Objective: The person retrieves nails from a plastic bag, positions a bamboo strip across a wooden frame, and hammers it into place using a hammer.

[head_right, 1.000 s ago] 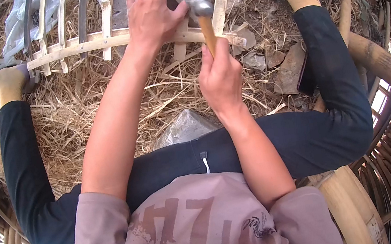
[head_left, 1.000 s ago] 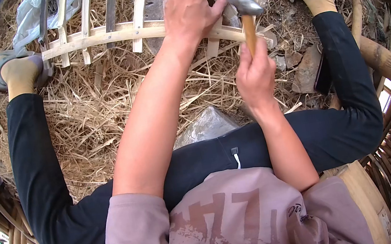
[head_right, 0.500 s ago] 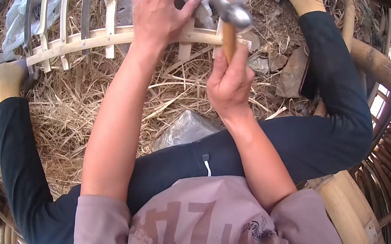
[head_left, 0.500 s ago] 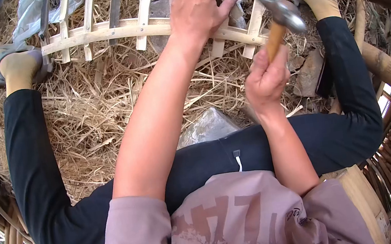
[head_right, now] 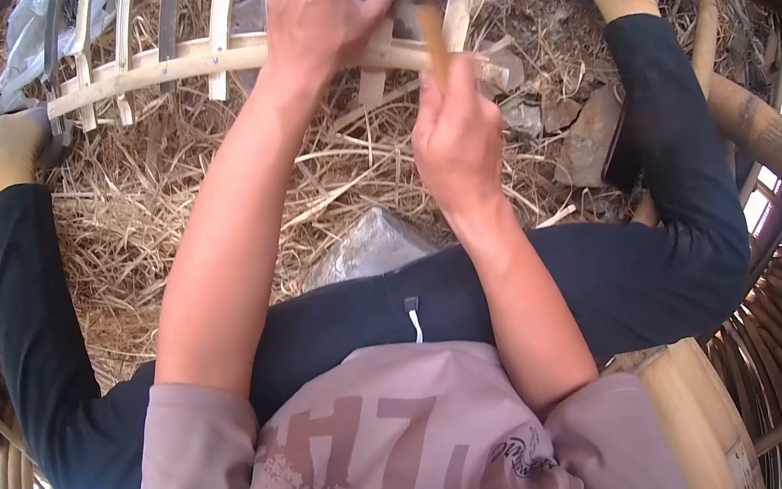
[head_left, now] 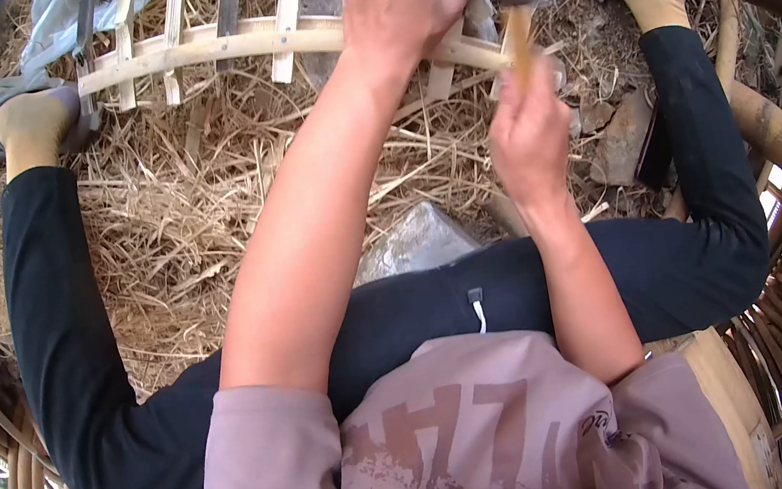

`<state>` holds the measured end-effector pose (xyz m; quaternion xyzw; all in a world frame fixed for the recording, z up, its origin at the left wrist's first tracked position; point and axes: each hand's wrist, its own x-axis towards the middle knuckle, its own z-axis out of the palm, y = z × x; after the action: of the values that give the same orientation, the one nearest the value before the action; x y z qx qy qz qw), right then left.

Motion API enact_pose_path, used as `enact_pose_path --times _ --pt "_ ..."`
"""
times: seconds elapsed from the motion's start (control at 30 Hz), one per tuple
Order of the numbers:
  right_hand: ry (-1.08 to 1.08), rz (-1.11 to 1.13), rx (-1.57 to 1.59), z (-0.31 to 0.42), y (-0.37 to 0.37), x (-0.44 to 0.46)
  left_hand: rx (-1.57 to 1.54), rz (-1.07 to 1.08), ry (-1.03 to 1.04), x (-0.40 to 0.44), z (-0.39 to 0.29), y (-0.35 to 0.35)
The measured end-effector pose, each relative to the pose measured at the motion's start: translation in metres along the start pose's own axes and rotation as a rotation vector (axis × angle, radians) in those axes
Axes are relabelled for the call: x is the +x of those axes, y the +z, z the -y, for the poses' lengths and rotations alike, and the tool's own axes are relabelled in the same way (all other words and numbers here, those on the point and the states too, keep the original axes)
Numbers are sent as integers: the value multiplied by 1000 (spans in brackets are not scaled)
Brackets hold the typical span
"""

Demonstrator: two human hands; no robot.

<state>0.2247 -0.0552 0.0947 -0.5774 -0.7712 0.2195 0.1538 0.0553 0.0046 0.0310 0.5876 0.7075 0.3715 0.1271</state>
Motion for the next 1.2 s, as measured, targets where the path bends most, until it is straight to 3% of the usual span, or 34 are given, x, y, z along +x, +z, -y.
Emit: enact_pose_path --times 0.03,0.13,0.33,0.43,0.57,0.6,0.73,0.83,0.97,1.0,1.1,1.2 --pt "39 92 -47 1 -2 9 10 0 9 4 0 0" --pt "-29 -86 85 10 -2 11 26 20 7 2 2 -1" --pt "-128 -202 106 -2 4 2 -4 -2 15 0 2 1" --pt "-1 32 -22 -3 0 8 -13 1 14 1 1 0" --pt "-197 -284 101 1 5 7 1 30 2 -3 0 -1" --pt "-31 39 -75 10 -5 12 11 11 9 -1 1 0" --pt "-108 -168 71 8 -1 3 28 -1 14 2 1 -1" --pt "26 125 -86 4 -2 13 3 5 9 3 -1 -2" --pt "-26 -203 209 8 2 4 12 1 14 3 0 -2" --pt "51 -48 145 12 -3 6 11 14 10 0 -2 -3" --pt "-86 53 46 10 -1 7 80 -9 51 1 1 1" --pt "52 150 -19 11 -2 15 3 -4 11 0 -1 -1"
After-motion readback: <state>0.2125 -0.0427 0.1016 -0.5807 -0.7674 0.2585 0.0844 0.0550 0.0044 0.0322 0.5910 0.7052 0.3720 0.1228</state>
